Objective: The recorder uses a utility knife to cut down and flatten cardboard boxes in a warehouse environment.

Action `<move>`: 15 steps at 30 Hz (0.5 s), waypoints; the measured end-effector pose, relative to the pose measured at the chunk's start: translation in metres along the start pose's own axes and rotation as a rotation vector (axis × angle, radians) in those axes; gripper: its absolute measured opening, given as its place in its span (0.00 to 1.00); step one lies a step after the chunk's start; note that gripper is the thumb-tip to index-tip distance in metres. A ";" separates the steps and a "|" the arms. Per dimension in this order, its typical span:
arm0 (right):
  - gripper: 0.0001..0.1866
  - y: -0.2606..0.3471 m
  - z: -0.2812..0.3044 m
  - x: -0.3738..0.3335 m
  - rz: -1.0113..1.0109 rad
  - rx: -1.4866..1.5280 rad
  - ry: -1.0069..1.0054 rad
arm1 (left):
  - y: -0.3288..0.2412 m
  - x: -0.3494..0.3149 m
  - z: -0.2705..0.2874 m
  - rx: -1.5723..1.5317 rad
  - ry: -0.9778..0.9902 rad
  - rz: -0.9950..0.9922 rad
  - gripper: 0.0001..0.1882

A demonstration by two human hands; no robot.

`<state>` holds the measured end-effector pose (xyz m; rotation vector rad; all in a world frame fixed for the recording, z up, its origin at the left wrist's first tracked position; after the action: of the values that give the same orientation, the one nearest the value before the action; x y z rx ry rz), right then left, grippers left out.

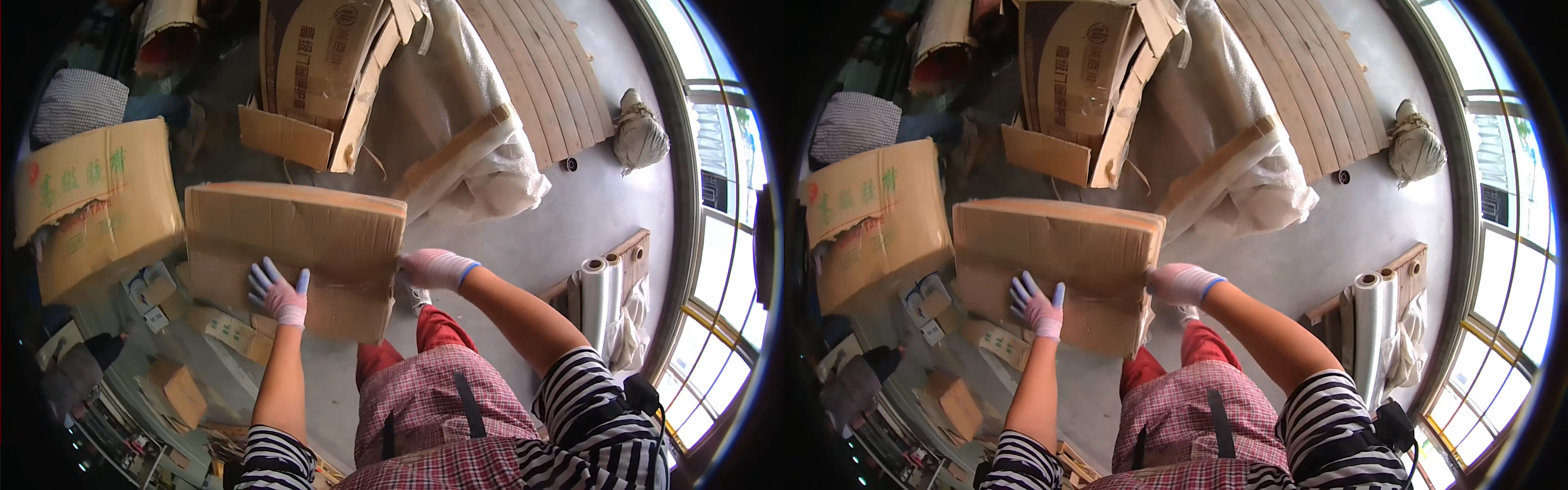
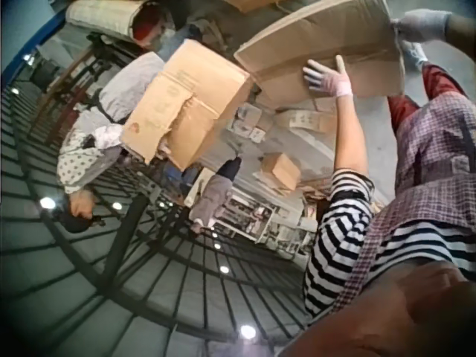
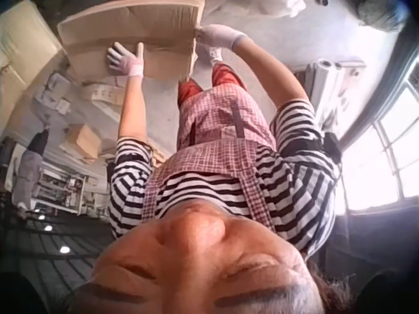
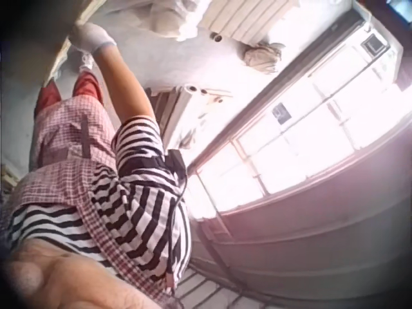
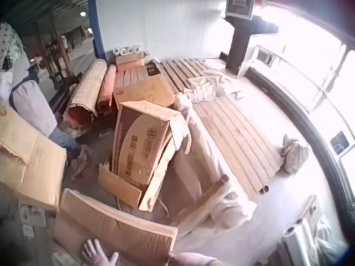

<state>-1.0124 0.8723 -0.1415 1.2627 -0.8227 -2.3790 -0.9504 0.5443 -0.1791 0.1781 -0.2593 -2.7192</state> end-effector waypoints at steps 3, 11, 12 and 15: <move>0.15 -0.047 -0.082 -0.025 0.155 0.035 -0.117 | -0.033 0.019 0.016 0.009 0.020 0.045 0.55; 0.13 0.011 -0.064 -0.051 -0.130 -0.018 -0.035 | -0.026 0.027 0.009 0.018 0.121 0.130 0.54; 0.13 0.012 -0.074 -0.048 -0.134 -0.022 -0.042 | -0.030 0.028 0.009 0.011 0.116 0.126 0.54; 0.15 0.033 -0.095 -0.053 -0.280 0.087 -0.122 | -0.025 0.027 0.003 0.046 0.143 0.143 0.53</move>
<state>-0.9036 0.8420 -0.1292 1.3562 -0.8416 -2.6901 -0.9847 0.5570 -0.1839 0.3518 -0.2824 -2.5459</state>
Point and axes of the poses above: each hand's wrist, its own x-axis towards the middle knuckle, its own z-axis out of the back of the hand, y = z × x, the point moved 4 cm from there along x, towards the middle knuckle, and after that the axes turned 13 degrees about -y, right-handed, at the moved point
